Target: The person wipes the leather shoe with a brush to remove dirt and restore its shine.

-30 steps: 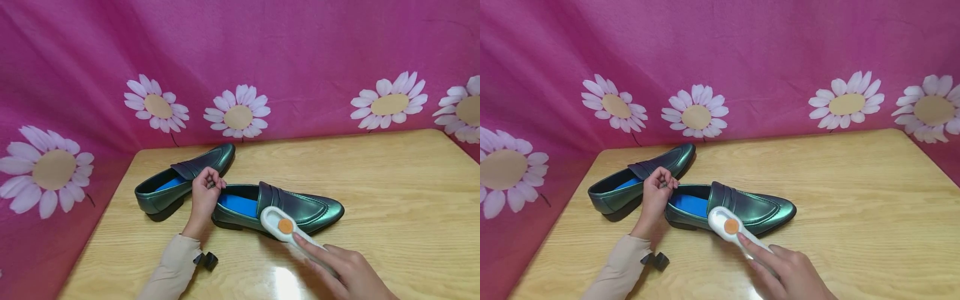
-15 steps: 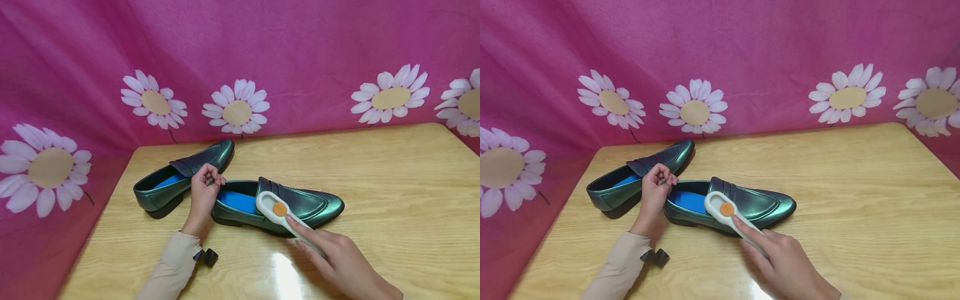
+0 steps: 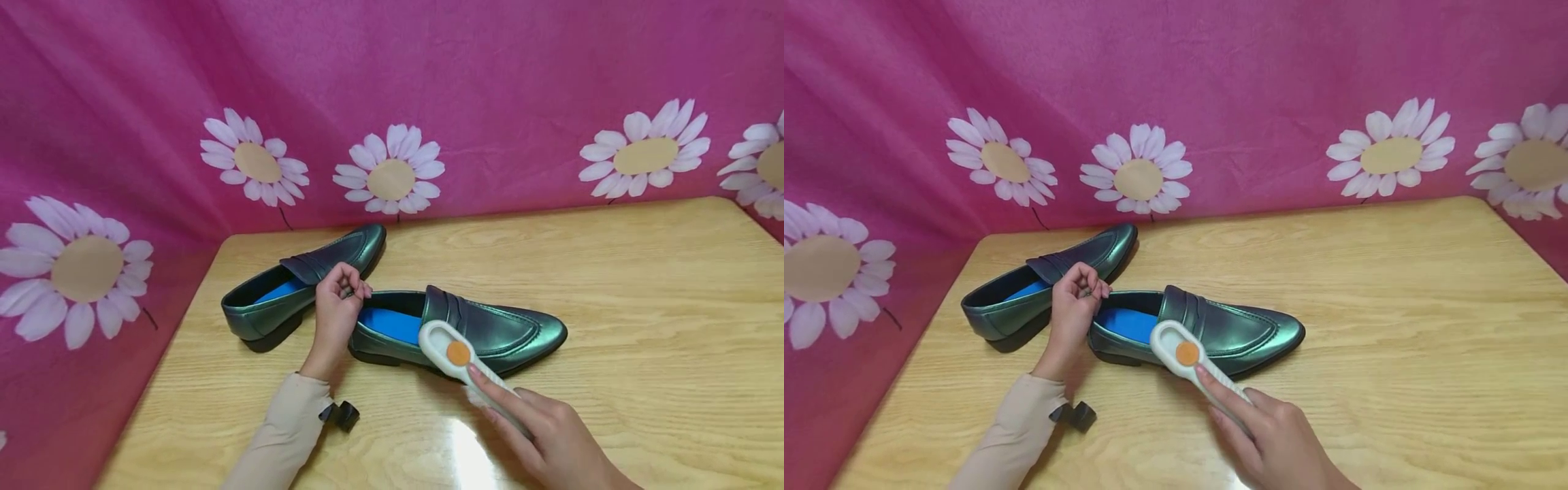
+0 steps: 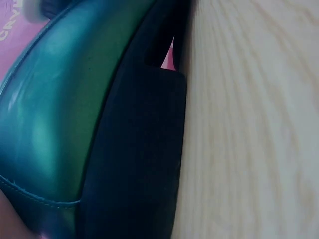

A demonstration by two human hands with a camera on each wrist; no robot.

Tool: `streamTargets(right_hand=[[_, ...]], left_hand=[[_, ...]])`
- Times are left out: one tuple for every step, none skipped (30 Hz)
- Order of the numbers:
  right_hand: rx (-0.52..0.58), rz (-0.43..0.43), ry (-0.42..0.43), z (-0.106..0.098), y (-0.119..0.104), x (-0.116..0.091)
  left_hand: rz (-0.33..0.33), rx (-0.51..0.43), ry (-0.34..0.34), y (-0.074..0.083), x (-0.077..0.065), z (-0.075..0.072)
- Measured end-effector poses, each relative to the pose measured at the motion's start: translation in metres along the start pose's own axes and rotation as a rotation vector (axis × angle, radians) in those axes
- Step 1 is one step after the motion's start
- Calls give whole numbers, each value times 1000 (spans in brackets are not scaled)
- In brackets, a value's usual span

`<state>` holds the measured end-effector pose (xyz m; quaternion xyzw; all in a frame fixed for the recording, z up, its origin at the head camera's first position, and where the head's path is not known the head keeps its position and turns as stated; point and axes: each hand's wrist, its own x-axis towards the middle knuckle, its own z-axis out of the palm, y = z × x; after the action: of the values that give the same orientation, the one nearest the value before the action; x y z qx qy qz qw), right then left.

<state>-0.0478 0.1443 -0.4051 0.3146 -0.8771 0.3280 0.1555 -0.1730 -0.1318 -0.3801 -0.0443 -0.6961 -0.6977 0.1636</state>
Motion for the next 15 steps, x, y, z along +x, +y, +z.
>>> streamTargets(right_hand=[[-21,18,8,0,1,0],[-45,44,17,-1,1,0],[-68,73,23,-2,2,0],[-84,101,25,-3,3,-1],[-94,125,21,-4,4,-1],[-93,141,16,-4,4,-2],[-82,145,10,-4,4,-2],[-61,140,0,-4,5,-3],[-36,135,-19,-5,5,-4],[-12,128,-39,-5,5,-5],[17,112,-53,-6,6,-7],[39,88,-59,-6,6,-8],[45,71,-66,-6,7,-9],[51,56,-64,-7,7,-9],[46,47,-51,-7,8,-9]], left_hand=[[-1,-4,0,0,0,0],[-1,-5,-1,-1,0,0],[-2,-5,-3,-1,0,0],[-2,-7,-4,-1,1,0],[-2,-7,-5,-1,1,0],[-3,-10,-6,-2,0,0],[-3,-9,-7,-2,0,0],[-4,-8,-9,-2,0,0],[-4,-9,-10,-2,0,0],[-5,-11,-11,-2,0,0],[-5,-11,-12,-2,0,0],[-4,-12,-13,-2,0,-1],[-2,-12,-13,-2,1,-1],[-1,-14,-13,-2,1,-1],[3,-13,-12,-1,1,-1]])
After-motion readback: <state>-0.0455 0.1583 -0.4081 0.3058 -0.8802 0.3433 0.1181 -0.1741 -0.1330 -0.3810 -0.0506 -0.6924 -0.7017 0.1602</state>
